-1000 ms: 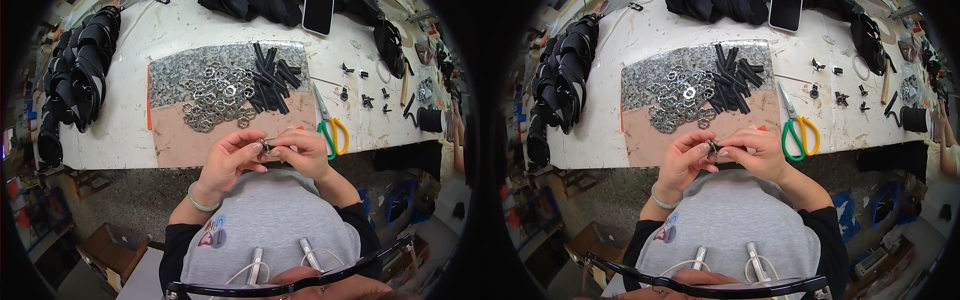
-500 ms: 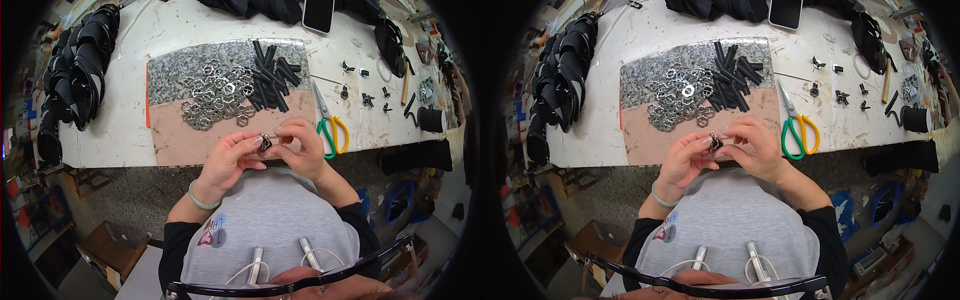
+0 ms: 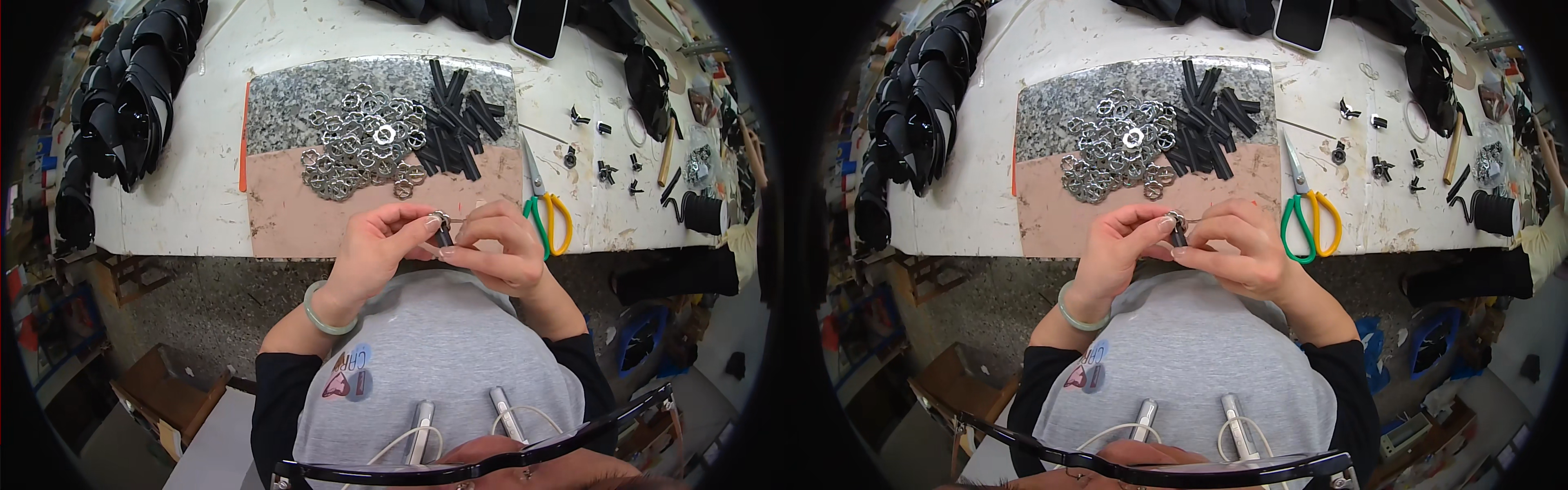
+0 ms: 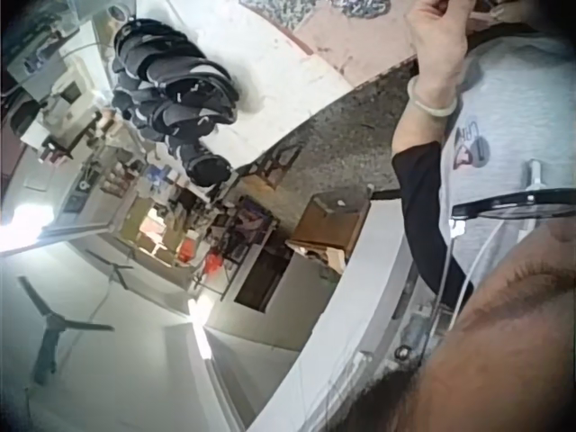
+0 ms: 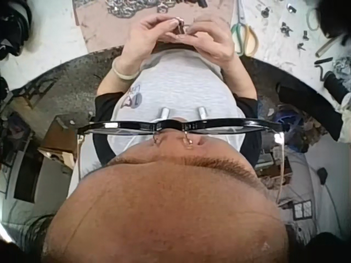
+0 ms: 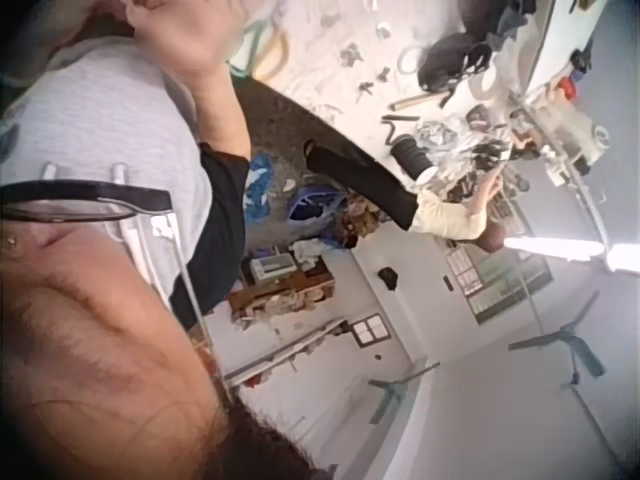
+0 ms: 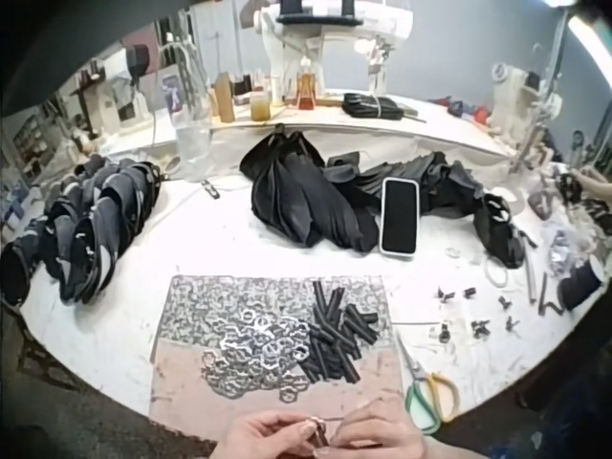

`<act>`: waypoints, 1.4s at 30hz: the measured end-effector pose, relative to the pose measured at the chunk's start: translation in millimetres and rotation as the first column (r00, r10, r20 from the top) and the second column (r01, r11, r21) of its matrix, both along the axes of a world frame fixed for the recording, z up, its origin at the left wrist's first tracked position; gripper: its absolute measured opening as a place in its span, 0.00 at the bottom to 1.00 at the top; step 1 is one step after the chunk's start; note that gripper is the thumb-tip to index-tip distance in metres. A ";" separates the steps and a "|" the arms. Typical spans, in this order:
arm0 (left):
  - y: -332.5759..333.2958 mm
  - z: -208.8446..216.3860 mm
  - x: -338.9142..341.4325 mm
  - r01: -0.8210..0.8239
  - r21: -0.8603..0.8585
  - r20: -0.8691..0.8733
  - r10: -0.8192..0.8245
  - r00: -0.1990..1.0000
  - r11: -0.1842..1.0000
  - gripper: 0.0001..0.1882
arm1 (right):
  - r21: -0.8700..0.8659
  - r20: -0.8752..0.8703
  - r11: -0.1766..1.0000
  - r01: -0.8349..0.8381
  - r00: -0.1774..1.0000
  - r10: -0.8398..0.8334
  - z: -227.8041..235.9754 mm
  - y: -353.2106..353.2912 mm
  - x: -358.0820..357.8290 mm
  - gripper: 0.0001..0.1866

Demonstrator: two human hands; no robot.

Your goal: The person threads metal buckles onto straps by hand and trims the ends of the straps using scissors.

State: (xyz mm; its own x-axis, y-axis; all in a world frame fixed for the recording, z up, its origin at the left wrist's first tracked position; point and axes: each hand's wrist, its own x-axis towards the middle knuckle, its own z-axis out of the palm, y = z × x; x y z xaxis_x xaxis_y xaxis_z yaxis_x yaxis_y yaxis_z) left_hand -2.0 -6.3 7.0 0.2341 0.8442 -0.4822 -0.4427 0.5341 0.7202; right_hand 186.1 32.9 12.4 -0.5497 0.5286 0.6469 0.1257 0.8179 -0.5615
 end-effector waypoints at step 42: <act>-7.4 13.0 1.1 0.116 0.154 -0.025 -0.114 0.993 0.981 0.13 | -0.284 -0.100 0.938 0.198 0.967 -0.234 2.2 -9.4 -16.4 0.11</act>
State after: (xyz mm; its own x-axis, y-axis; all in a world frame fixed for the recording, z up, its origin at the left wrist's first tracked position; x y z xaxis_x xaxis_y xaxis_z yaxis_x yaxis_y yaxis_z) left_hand -0.9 -13.7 20.0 0.3275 0.8768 -0.3521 -0.3725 0.4623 0.8047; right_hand 169.7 23.5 14.6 -0.3231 0.7893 0.5221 0.1931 0.5950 -0.7801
